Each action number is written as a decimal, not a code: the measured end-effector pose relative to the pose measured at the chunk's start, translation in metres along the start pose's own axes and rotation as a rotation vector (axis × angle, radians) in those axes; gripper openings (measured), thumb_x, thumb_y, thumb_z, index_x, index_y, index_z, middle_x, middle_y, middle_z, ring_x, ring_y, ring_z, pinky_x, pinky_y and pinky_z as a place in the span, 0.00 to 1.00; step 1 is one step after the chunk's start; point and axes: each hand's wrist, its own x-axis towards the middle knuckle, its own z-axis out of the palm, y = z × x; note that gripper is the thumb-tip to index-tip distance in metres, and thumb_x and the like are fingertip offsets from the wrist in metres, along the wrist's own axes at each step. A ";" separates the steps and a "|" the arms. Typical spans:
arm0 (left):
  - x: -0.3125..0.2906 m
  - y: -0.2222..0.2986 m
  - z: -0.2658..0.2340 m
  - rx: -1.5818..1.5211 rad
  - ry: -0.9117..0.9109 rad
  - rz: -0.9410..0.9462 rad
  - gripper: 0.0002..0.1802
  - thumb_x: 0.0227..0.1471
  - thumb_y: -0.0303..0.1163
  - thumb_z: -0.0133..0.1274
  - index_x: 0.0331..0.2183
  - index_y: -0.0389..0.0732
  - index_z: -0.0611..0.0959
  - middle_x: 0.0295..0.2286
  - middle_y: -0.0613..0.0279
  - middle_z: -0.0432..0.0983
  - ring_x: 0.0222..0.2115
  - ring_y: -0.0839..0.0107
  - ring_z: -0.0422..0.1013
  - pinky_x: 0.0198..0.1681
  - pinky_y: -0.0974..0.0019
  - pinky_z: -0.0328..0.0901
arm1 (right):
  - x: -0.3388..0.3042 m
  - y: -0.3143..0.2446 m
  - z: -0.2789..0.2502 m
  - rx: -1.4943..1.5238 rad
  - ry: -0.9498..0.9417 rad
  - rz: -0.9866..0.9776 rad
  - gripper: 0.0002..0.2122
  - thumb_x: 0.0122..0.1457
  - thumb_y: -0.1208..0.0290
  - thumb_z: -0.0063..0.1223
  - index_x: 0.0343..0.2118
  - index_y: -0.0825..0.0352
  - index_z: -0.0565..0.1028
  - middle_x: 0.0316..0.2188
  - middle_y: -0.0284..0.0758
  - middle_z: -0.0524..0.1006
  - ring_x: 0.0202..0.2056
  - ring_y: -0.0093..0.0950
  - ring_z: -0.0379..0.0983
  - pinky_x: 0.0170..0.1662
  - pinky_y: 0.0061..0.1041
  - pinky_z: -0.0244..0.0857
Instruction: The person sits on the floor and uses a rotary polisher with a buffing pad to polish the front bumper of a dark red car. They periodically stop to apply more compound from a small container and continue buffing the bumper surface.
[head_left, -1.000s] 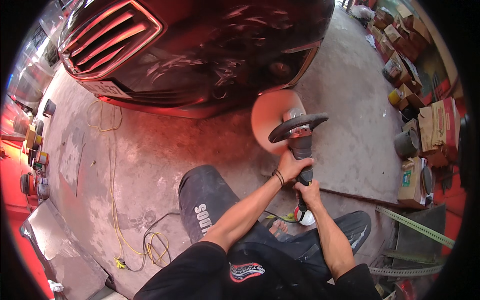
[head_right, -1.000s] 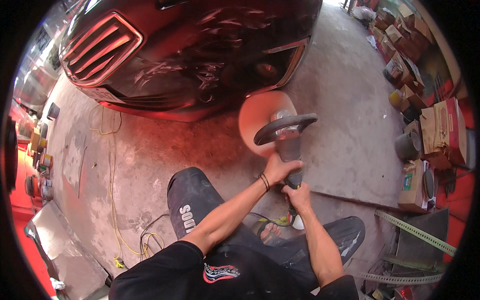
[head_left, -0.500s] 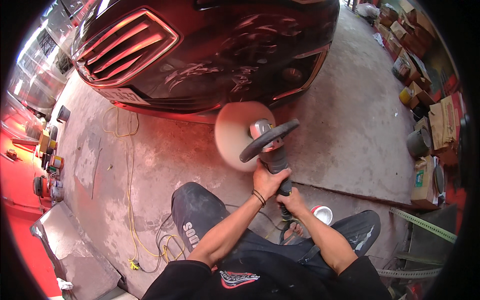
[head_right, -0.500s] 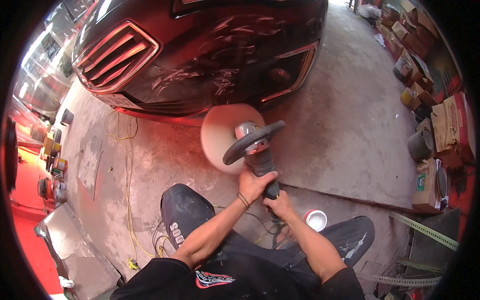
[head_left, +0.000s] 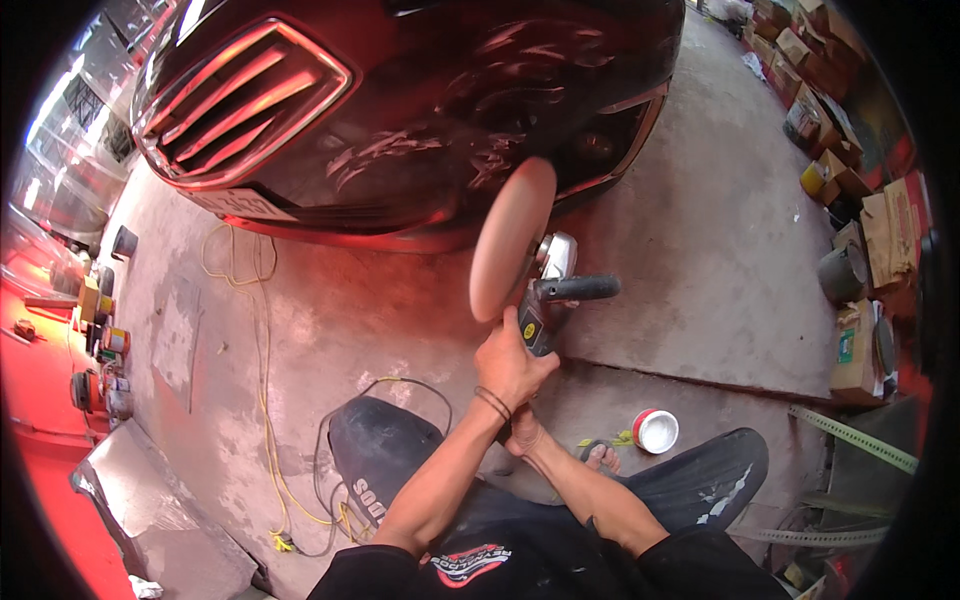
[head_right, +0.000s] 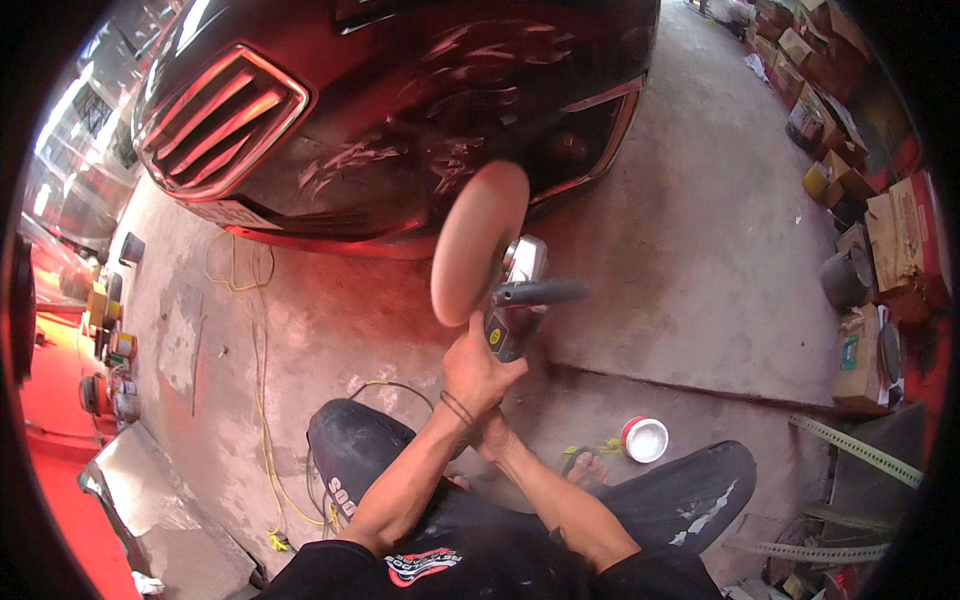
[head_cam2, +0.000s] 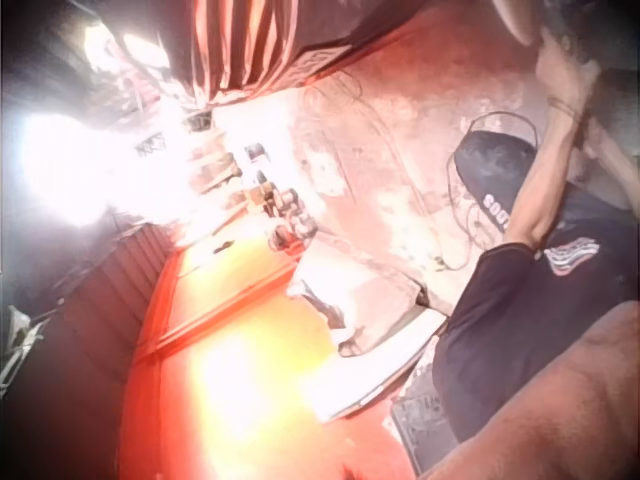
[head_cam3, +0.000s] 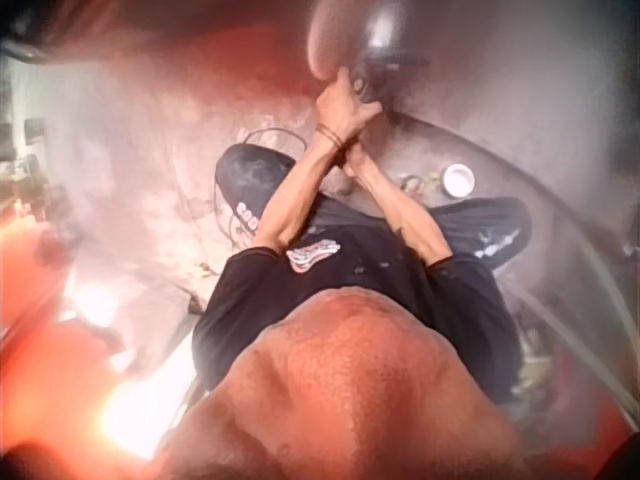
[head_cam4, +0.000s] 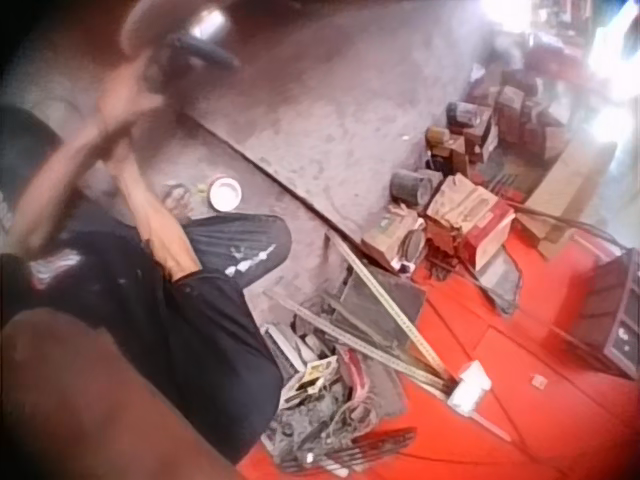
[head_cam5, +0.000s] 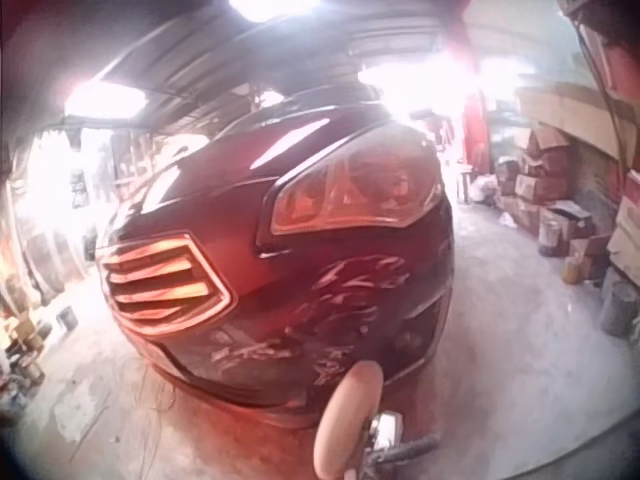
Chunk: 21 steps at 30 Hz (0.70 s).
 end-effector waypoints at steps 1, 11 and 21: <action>-0.003 -0.001 -0.011 0.015 -0.055 -0.005 0.48 0.39 0.42 0.71 0.59 0.31 0.72 0.37 0.39 0.83 0.39 0.39 0.82 0.45 0.44 0.76 | 0.001 0.005 0.009 0.020 0.003 0.057 0.45 0.47 0.28 0.74 0.62 0.57 0.76 0.58 0.30 0.81 0.61 0.31 0.75 0.66 0.40 0.70; 0.008 -0.032 -0.053 0.154 -0.055 0.106 0.46 0.38 0.42 0.72 0.57 0.32 0.73 0.34 0.40 0.83 0.37 0.39 0.82 0.44 0.43 0.75 | 0.048 0.062 0.039 0.212 -0.137 0.035 0.26 0.69 0.46 0.62 0.61 0.56 0.73 0.53 0.27 0.80 0.55 0.26 0.76 0.60 0.36 0.70; 0.024 -0.026 -0.129 -0.028 -0.091 0.264 0.38 0.37 0.38 0.73 0.52 0.35 0.83 0.40 0.43 0.86 0.43 0.48 0.84 0.49 0.51 0.76 | 0.085 0.043 0.133 -0.187 -0.015 -0.362 0.24 0.65 0.62 0.68 0.59 0.63 0.72 0.54 0.29 0.77 0.56 0.23 0.74 0.56 0.32 0.70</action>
